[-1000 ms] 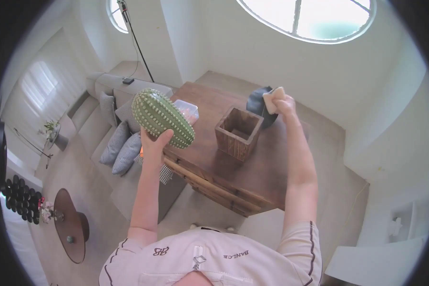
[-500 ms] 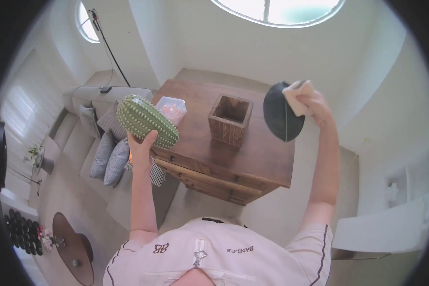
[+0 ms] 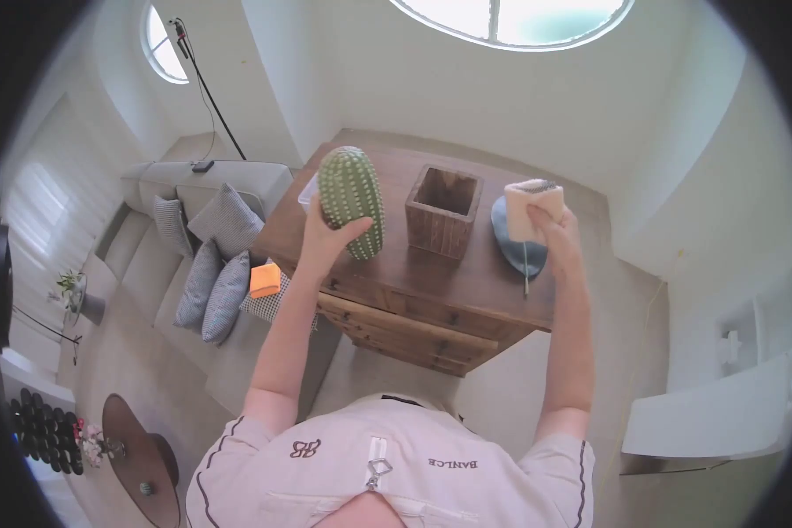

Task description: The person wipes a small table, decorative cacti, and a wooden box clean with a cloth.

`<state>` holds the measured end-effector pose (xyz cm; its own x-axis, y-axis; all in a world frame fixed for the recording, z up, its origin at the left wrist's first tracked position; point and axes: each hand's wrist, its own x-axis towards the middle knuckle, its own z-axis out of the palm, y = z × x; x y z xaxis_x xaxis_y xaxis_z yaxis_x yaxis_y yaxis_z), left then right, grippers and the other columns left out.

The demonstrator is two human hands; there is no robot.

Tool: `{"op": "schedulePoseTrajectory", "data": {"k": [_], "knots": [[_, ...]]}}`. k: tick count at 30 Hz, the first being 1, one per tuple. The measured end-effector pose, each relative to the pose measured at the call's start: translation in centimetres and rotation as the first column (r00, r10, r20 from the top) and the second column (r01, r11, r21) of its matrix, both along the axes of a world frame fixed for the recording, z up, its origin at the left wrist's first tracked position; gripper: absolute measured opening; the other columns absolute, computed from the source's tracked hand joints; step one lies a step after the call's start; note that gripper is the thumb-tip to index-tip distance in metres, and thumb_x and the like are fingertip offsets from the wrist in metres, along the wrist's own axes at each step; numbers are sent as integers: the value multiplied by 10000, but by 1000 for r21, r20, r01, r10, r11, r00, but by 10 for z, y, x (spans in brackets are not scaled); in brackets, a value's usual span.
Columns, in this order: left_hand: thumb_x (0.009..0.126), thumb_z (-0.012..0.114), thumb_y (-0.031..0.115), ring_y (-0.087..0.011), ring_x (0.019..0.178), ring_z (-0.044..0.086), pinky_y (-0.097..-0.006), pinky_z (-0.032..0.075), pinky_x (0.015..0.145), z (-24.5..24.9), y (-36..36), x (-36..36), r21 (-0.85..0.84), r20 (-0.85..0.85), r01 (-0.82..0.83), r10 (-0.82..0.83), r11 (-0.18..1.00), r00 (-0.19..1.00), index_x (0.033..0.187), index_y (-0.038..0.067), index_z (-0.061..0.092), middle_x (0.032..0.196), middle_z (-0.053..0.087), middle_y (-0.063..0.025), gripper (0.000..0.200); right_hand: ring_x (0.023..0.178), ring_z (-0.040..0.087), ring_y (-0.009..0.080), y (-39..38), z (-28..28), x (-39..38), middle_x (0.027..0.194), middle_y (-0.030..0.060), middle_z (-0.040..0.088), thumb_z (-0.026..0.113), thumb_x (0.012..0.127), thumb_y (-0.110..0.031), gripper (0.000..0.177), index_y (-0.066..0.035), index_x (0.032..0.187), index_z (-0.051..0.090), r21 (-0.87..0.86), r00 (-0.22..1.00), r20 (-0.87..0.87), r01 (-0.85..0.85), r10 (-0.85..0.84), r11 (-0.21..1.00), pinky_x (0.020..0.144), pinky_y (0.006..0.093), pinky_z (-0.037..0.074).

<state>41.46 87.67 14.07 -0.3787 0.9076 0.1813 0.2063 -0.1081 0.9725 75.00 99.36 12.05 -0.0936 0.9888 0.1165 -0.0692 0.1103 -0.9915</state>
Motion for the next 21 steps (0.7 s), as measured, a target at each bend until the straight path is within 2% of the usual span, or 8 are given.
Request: {"op": "schedulePoseTrajectory", "data": {"k": [3,6,9,11,12,15,21], "knots": [[633,815,347,-241,1111,486,-384,450,910,7,8,0,-129,-36,41,-46,991,998,1293,61,357,1204,492,-112,852,829,542,102,-11,1,-8,920,2,610,717,776,-246,344,-69,1053,616,-3,1000,-17,14,-14,1000,673,231,437],[656,783,368,-255,1110,495,-400,455,898,12,15,2,-219,-88,51,-71,974,994,1263,62,377,1189,509,-115,791,833,533,93,-18,1,-10,918,-3,606,719,766,-250,351,-76,1053,616,-34,999,-22,49,-50,998,683,221,433],[631,754,449,-231,1119,510,-375,429,913,18,21,5,-273,-237,-17,-51,962,970,1309,66,341,1193,532,-83,881,833,530,82,-15,-6,-8,911,-18,604,727,773,-267,323,-93,1026,627,-16,998,-41,36,-37,999,680,218,428],[645,705,535,-272,1203,465,-409,402,951,21,26,7,-308,-434,-106,-40,945,900,1387,39,257,1297,483,-111,998,828,526,89,-18,-1,-12,906,-19,594,722,764,-260,339,-93,1043,625,-18,998,-56,39,-40,999,679,222,425],[649,692,557,-282,1225,453,-417,396,960,20,29,8,-314,-482,-130,-40,941,875,1406,32,236,1323,471,-118,1028,827,524,91,-18,0,-14,904,-20,592,720,762,-258,344,-93,1048,625,-19,997,-61,39,-41,999,679,222,424],[675,632,604,-292,1214,480,-435,410,926,20,38,12,-334,-638,-208,-58,920,768,1416,58,232,1318,500,-123,1003,839,538,92,-14,-4,-19,913,-21,603,730,750,-265,367,-102,1057,613,-22,990,-119,67,-69,998,691,221,431],[718,586,620,-317,1095,539,-461,463,810,18,48,26,-369,-796,-292,-138,883,590,1384,90,236,1170,539,-147,920,840,572,111,0,-20,-38,893,-5,617,739,746,-237,319,-84,1003,631,-11,944,-291,157,-154,987,695,246,465]]}}
